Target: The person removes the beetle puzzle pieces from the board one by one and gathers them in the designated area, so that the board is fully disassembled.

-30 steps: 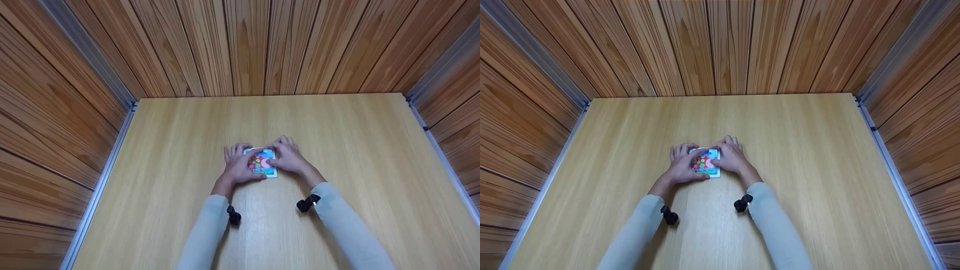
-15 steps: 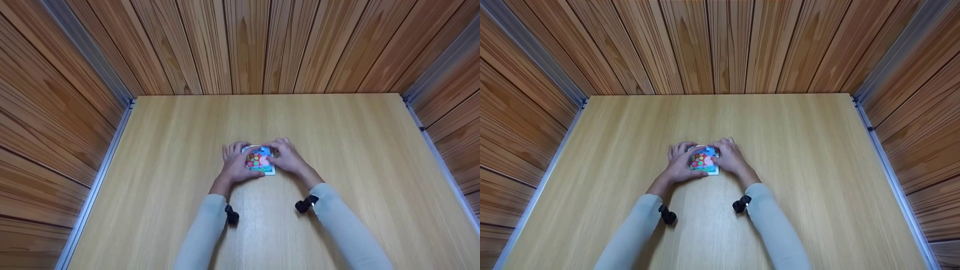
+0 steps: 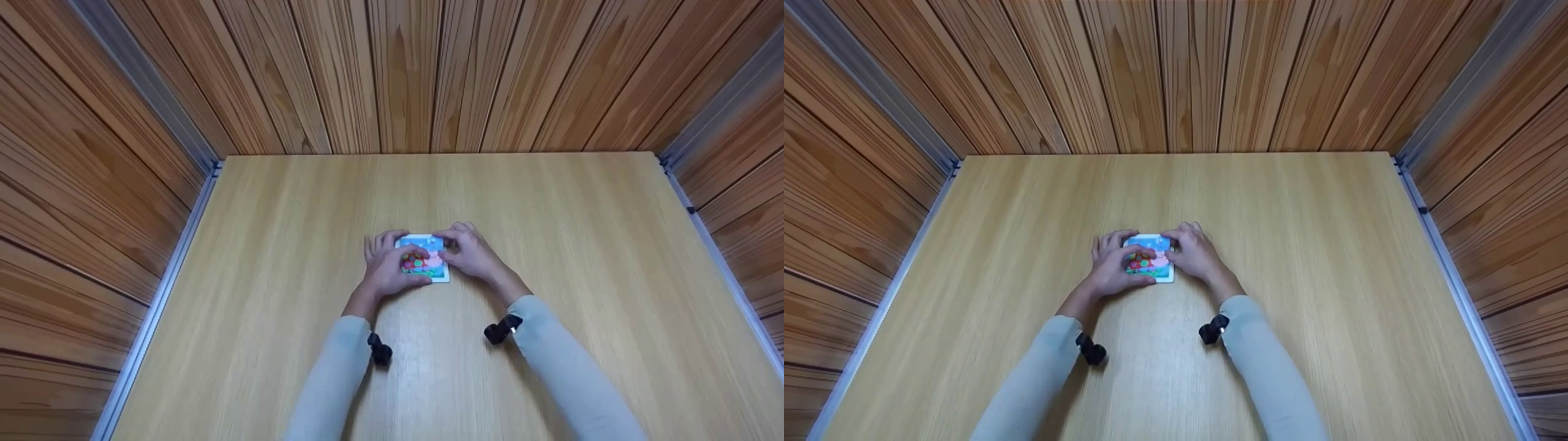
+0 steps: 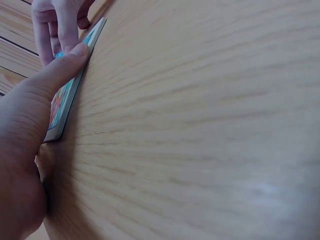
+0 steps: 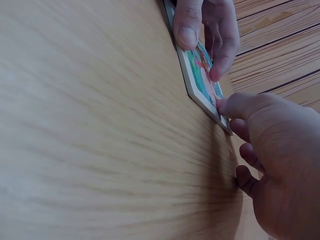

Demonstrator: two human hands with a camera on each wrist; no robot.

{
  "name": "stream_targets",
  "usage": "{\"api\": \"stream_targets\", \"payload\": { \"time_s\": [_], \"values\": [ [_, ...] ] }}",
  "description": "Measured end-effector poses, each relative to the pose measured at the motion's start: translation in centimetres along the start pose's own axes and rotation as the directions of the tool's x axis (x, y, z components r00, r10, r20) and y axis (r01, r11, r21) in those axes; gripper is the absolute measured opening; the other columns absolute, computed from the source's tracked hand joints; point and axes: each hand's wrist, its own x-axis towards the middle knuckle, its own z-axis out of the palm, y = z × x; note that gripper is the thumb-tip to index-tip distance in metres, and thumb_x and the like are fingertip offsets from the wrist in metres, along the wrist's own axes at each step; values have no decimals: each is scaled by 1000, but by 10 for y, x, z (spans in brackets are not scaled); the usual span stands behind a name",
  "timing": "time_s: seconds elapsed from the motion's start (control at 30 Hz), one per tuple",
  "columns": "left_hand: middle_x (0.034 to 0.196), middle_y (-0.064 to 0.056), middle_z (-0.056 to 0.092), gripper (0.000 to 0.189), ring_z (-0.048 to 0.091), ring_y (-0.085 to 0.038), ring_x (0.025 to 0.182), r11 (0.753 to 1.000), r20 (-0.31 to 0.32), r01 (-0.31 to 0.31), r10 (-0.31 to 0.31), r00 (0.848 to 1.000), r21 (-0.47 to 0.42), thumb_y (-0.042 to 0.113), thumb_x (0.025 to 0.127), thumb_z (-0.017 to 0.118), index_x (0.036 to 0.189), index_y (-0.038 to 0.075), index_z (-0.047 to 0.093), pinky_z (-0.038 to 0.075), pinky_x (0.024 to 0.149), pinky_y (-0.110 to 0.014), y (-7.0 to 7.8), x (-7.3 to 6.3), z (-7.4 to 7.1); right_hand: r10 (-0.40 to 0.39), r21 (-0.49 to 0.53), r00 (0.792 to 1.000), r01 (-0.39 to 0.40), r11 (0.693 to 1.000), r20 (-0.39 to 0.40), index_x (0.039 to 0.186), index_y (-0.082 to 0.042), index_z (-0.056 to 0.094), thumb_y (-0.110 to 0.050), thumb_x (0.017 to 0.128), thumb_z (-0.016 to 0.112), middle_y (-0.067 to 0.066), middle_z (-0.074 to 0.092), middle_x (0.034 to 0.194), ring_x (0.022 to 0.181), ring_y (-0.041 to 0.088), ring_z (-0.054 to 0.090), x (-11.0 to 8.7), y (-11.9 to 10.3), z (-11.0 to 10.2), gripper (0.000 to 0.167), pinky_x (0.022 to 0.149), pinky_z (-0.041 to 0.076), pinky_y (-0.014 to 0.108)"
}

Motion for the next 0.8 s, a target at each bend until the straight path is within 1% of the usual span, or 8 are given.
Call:
{"api": "stream_targets", "payload": {
  "time_s": [0.23,0.37,0.6,0.8],
  "values": [
    [175,-12,42,45,23,-42,168,1000,11,9,-9,1000,9,52,88,95,128,34,84,-13,137,-79,3,-1,-2,19,5,1000,-19,1000,6,150,-4,71,-9,107,73,14,66,121,116,27,52,1,0,1,44,95,43,35],
    [174,-11,43,45,23,-41,168,1000,8,13,-13,1000,1,51,88,95,128,34,84,-13,138,-78,3,-2,-3,13,13,1000,-13,1000,6,151,-4,70,-9,107,73,13,68,119,117,28,53,1,0,0,44,97,44,36],
    [176,-10,41,45,23,-41,168,999,24,10,-11,1000,35,53,92,90,133,35,82,-11,138,-80,6,-4,-4,24,13,1000,-24,1000,-4,153,-6,68,-11,108,73,14,70,126,121,29,57,-1,3,-5,46,103,49,40],
    [177,-10,39,49,20,-42,169,1000,36,14,-14,999,10,50,87,93,133,35,82,-11,138,-79,5,-5,-6,10,13,1000,-10,1000,-19,153,-6,69,-13,109,74,16,72,130,120,30,59,-2,6,-17,45,103,50,41]
  ]
}}
